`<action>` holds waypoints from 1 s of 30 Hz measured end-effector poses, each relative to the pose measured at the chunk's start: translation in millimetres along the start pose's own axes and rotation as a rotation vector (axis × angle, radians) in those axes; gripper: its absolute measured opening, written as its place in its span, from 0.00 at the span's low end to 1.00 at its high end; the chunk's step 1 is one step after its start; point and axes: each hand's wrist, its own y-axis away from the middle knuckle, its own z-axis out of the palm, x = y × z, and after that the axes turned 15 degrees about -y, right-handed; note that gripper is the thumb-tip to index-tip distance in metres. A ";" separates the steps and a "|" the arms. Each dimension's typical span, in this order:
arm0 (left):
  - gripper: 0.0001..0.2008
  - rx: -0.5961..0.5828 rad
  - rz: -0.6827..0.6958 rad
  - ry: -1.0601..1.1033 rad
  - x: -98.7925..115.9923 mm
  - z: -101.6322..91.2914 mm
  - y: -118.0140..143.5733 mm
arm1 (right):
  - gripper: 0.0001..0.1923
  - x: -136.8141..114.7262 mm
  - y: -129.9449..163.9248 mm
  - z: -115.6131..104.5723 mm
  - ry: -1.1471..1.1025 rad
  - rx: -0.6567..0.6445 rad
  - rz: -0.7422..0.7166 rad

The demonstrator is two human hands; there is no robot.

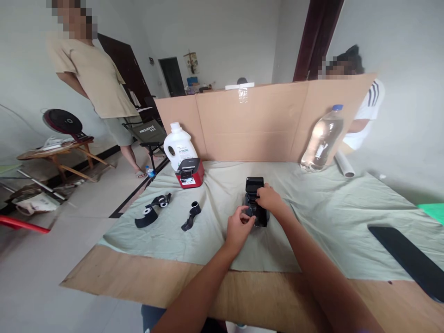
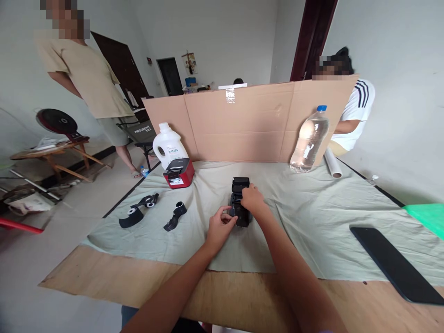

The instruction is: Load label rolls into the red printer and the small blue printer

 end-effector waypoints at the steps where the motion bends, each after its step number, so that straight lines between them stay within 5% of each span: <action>1: 0.18 0.002 -0.008 0.024 0.1 0.3 0.0 | 0.10 -2.7 1.9 0.4 0.010 0.009 0.003; 6: 0.17 0.017 -0.018 0.042 0.4 1.4 0.9 | 0.27 -5.5 6.1 -0.7 0.005 0.136 0.104; 9: 0.17 0.015 -0.019 0.023 0.9 1.9 1.5 | 0.40 4.5 -0.4 -4.0 -0.041 0.204 0.022; 12: 0.16 0.003 -0.015 -0.008 1.2 1.9 1.3 | 0.34 16.6 -10.4 -9.8 -0.141 0.202 -0.175; 16: 0.16 -0.008 -0.001 -0.044 1.0 1.0 0.5 | 0.15 24.6 -16.8 -22.9 -0.290 0.185 -0.229; 22: 0.15 -0.036 0.022 -0.086 -0.1 0.3 1.3 | 0.04 16.7 -2.4 -34.7 -0.121 -0.173 -0.177; 26: 0.16 -0.051 0.019 -0.110 -0.3 -2.6 1.2 | 0.10 8.9 0.8 -31.3 -0.053 -0.172 -0.065; 30: 0.16 -0.062 0.009 -0.154 2.2 -6.1 1.3 | 0.24 10.6 -4.2 -26.5 -0.275 -0.208 0.031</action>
